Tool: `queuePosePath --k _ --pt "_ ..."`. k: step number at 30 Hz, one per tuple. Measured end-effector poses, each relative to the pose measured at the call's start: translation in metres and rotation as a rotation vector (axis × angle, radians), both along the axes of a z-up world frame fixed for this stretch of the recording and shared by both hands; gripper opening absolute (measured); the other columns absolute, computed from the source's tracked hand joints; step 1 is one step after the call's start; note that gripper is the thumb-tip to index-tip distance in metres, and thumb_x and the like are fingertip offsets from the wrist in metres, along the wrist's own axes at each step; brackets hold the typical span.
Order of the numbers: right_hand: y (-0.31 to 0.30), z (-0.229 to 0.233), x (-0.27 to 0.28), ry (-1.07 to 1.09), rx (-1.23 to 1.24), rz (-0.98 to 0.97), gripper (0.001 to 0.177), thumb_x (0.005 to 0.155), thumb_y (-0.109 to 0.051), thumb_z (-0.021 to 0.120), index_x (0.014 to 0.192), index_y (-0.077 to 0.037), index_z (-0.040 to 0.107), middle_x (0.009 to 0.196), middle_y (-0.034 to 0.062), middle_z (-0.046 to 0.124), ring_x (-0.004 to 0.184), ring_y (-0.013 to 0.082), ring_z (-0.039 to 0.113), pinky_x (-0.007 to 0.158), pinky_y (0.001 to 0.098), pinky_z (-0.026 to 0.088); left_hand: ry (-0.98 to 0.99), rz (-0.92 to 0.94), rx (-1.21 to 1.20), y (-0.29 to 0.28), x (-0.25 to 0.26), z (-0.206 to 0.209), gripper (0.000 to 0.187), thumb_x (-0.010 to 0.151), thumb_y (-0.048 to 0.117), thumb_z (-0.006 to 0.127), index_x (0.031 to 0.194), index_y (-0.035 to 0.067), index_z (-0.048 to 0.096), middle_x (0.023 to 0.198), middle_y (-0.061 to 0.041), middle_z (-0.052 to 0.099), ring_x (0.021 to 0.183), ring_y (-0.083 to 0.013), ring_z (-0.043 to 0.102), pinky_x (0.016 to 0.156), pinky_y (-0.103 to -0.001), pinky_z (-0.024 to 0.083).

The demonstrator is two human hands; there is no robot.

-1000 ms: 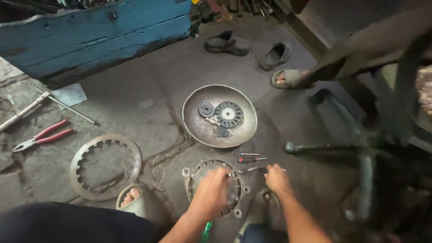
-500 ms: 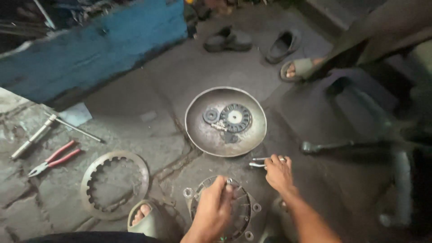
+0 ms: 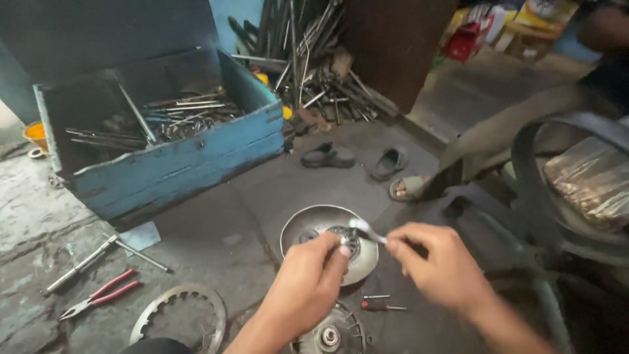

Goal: The recorder uses a screwdriver and a socket wrench to disassemble and reassemble components of an automotive alternator.

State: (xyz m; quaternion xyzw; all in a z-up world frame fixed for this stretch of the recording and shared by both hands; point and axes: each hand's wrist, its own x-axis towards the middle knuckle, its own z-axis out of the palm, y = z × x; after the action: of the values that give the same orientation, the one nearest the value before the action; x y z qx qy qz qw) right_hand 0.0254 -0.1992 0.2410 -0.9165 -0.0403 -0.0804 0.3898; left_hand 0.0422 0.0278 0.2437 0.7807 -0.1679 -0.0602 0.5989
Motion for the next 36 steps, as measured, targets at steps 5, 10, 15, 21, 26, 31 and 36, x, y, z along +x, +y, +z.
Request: queuePosePath --k 5,10,15,21,26,31,36 --pt "0.036 -0.002 -0.047 -0.144 0.052 -0.147 0.015 0.084 -0.012 0.074 0.093 -0.001 0.079 0.065 0.0059 0.066 0.054 0.0137 0.057 0.050 0.0292 0.044 -0.139 -0.048 0.021 0.002 -0.012 -0.028 0.018 0.095 0.017 0.059 0.093 0.001 0.066 0.075 -0.017 0.073 0.069 -0.0317 0.073 0.064 -0.042 0.054" --pt "0.046 0.004 -0.055 -0.341 0.000 -0.121 0.016 0.083 -0.010 0.075 0.095 0.000 0.076 0.077 0.0054 0.072 0.062 0.0114 0.068 0.055 0.0253 0.051 -0.302 -0.009 -0.020 0.005 -0.020 -0.037 0.011 0.092 0.010 0.065 0.097 -0.001 0.067 0.079 -0.018 0.072 0.072 -0.0329 0.071 0.063 -0.042 0.053" --pt "0.042 -0.006 -0.060 -0.468 -0.028 -0.189 0.016 0.082 -0.009 0.077 0.097 -0.001 0.076 0.082 0.0062 0.073 0.064 0.0127 0.068 0.056 0.0262 0.051 -0.207 -0.063 -0.119 0.007 -0.023 -0.036 0.013 0.094 0.005 0.061 0.104 0.000 0.066 0.083 -0.013 0.074 0.073 -0.0255 0.076 0.065 -0.036 0.058" --pt "0.040 -0.008 -0.062 -0.544 -0.125 -0.094 0.018 0.080 -0.008 0.078 0.097 -0.003 0.076 0.081 0.0063 0.072 0.066 0.0165 0.069 0.060 0.0278 0.052 -0.236 -0.063 -0.090 0.005 -0.023 -0.032 0.012 0.094 0.007 0.063 0.101 -0.002 0.067 0.080 -0.015 0.074 0.072 -0.0266 0.075 0.064 -0.036 0.056" --pt "0.042 -0.011 -0.065 -0.557 -0.210 -0.085 0.019 0.081 -0.009 0.077 0.099 -0.003 0.076 0.086 0.0078 0.073 0.069 0.0192 0.071 0.061 0.0296 0.054 -0.160 -0.049 -0.024 0.001 -0.027 -0.035 0.015 0.096 0.012 0.064 0.095 -0.001 0.069 0.075 -0.015 0.075 0.067 -0.0277 0.075 0.062 -0.037 0.055" --pt "0.047 -0.016 -0.066 -0.255 0.008 -0.120 0.017 0.082 -0.008 0.077 0.097 -0.002 0.078 0.076 0.0071 0.073 0.061 0.0183 0.066 0.051 0.0305 0.053 -0.569 0.150 0.067 -0.003 -0.031 -0.054 0.014 0.091 0.010 0.067 0.096 -0.003 0.070 0.080 -0.020 0.072 0.075 -0.0386 0.071 0.065 -0.046 0.054" --pt "0.049 -0.023 -0.068 -0.398 -0.096 -0.060 0.018 0.083 -0.008 0.076 0.099 0.000 0.075 0.082 0.0087 0.073 0.065 0.0194 0.071 0.058 0.0312 0.054 -0.497 0.134 0.171 -0.001 -0.032 -0.058 0.011 0.091 0.009 0.066 0.089 -0.002 0.070 0.076 -0.020 0.071 0.073 -0.0401 0.070 0.064 -0.049 0.053"
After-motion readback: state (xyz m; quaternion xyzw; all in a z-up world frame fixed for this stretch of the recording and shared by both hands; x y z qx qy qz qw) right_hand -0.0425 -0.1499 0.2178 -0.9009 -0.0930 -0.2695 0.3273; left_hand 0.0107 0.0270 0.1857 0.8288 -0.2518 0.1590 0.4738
